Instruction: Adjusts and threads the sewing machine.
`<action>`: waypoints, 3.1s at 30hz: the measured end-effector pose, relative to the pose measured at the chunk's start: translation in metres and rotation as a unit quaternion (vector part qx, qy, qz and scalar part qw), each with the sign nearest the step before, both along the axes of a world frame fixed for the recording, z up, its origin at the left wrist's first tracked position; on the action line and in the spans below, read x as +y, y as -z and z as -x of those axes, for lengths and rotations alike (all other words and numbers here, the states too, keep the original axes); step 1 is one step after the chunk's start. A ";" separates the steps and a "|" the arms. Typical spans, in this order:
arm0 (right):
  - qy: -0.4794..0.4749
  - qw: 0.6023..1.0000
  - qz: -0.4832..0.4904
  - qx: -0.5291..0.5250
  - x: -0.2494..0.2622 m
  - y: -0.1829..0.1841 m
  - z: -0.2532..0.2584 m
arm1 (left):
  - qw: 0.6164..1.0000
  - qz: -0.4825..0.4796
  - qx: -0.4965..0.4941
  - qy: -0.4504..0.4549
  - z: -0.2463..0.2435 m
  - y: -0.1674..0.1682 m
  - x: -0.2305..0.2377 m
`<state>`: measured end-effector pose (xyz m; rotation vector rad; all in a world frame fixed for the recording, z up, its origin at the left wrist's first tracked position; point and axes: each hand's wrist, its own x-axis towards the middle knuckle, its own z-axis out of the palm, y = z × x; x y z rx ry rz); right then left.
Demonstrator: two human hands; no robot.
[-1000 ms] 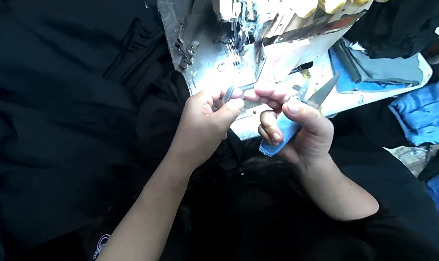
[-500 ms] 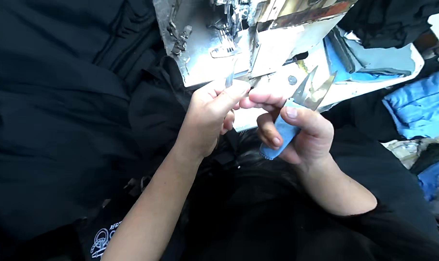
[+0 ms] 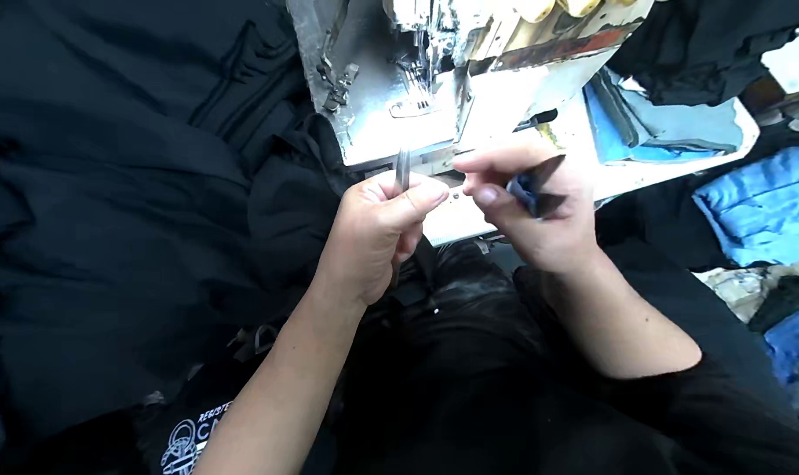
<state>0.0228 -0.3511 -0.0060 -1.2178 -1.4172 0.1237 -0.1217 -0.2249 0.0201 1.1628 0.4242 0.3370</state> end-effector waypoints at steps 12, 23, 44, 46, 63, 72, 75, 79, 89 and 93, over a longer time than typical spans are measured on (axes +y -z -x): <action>0.048 0.987 0.071 -0.135 0.033 -0.012 -0.002 | 0.995 -0.098 0.006 -0.027 0.025 -0.009 0.009; 0.042 0.940 0.062 0.334 0.031 -0.007 0.017 | 0.949 -0.303 -0.015 -0.084 0.007 0.021 -0.007; 0.055 0.941 0.020 0.333 0.033 -0.002 0.021 | 0.941 -0.328 -0.010 -0.077 0.001 0.014 -0.009; 0.058 0.942 0.023 0.329 0.033 -0.002 0.022 | 0.940 -0.331 -0.008 -0.079 0.001 0.014 -0.009; 0.041 0.942 0.017 0.332 0.031 0.004 0.018 | 0.951 -0.297 0.017 -0.085 -0.001 0.005 -0.001; -0.037 0.915 -0.005 0.402 0.039 -0.001 0.020 | 0.948 -0.316 0.007 -0.030 -0.004 -0.020 0.020; 0.076 0.919 -0.054 0.383 0.051 0.005 0.031 | 0.936 -0.344 0.060 -0.042 -0.011 -0.029 0.032; 0.156 0.930 -0.081 0.323 0.064 0.013 0.040 | 0.910 -0.379 0.163 -0.036 -0.036 -0.039 0.049; 0.154 0.915 -0.034 0.370 0.064 0.007 0.038 | 0.901 -0.358 0.244 0.019 -0.070 -0.048 0.063; 0.134 0.911 -0.024 0.390 0.062 0.003 0.037 | 0.909 -0.336 0.245 0.029 -0.072 -0.050 0.065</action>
